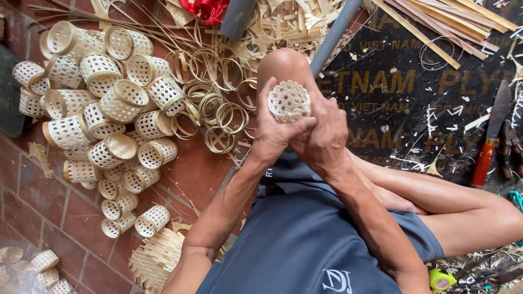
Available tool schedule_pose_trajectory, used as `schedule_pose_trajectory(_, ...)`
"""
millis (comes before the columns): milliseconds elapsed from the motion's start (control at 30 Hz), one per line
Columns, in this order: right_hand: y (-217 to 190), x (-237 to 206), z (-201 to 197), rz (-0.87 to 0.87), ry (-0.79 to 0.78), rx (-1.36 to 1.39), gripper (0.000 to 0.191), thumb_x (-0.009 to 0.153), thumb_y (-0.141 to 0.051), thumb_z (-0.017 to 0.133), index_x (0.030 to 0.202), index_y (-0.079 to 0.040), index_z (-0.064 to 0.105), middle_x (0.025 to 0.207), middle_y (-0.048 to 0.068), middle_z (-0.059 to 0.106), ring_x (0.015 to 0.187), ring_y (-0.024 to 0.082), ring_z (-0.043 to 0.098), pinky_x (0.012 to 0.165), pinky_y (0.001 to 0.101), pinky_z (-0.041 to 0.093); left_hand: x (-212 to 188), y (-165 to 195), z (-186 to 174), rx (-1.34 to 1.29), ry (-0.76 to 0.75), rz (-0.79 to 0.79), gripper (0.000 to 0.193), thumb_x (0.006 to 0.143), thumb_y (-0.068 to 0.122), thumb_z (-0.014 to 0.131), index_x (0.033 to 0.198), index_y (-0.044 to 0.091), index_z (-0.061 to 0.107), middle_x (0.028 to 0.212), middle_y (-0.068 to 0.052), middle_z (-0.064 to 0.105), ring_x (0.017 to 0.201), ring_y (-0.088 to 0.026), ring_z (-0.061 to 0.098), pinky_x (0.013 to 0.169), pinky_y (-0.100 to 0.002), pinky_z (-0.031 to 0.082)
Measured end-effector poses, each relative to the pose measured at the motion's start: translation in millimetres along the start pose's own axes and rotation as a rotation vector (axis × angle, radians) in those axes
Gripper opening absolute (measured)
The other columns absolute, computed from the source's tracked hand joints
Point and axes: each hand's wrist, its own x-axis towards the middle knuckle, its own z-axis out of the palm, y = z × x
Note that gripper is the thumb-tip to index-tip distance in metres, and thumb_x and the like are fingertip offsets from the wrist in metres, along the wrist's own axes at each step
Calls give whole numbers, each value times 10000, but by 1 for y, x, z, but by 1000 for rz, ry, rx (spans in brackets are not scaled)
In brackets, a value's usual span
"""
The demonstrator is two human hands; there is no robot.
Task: The person sits cross-legged on the floor and assembles woven bamboo lampshade baskets. They apply glue from a squeeze bottle to a woven mesh panel, press the mesh onto a bamboo rim, trim and cut bamboo strips with shears, wrap a strip around the rim, and use pliers to secure the joint, finishing a lampshade body.
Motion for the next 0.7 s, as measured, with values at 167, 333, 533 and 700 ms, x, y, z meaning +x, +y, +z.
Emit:
schedule_pose_trajectory(167, 3, -8, -2, -1, -32, 151, 827, 914, -200, 788, 1543, 68, 323, 1455, 284, 522, 1240, 486, 583, 1123, 500, 466, 2, -8, -2, -126, -35, -10, 1066, 740, 14, 907, 1559, 52, 227, 1375, -143, 554, 1242, -216, 612, 1057, -366, 565)
schedule_pose_trajectory(333, 19, -24, -6, 240, -218, 534, 753, 955, -104, 741, 1621, -9, 404, 1514, 209, 567, 1301, 332, 638, 1247, 493, 341, 12, 12, -16, -246, -107, -75, 988, 754, 11, 887, 1520, 50, 264, 1309, -129, 614, 1186, -210, 665, 1005, -356, 606)
schedule_pose_trajectory(533, 42, -37, -11, 614, -273, 1231, 850, 847, -169, 877, 1517, 47, 400, 1421, 192, 498, 1266, 253, 537, 1109, 413, 414, 19, 27, -42, -189, -450, -218, 1011, 693, 109, 939, 1532, 12, 383, 1356, -136, 618, 1242, -204, 642, 1086, -352, 565)
schedule_pose_trajectory(700, 34, -40, 1, 174, -158, 445, 861, 878, -240, 839, 1553, 20, 371, 1516, 175, 501, 1425, 285, 490, 1197, 422, 400, -6, -7, -13, -56, -129, -162, 1066, 771, 238, 925, 1598, 20, 289, 1446, -134, 595, 1326, -206, 612, 1141, -356, 517)
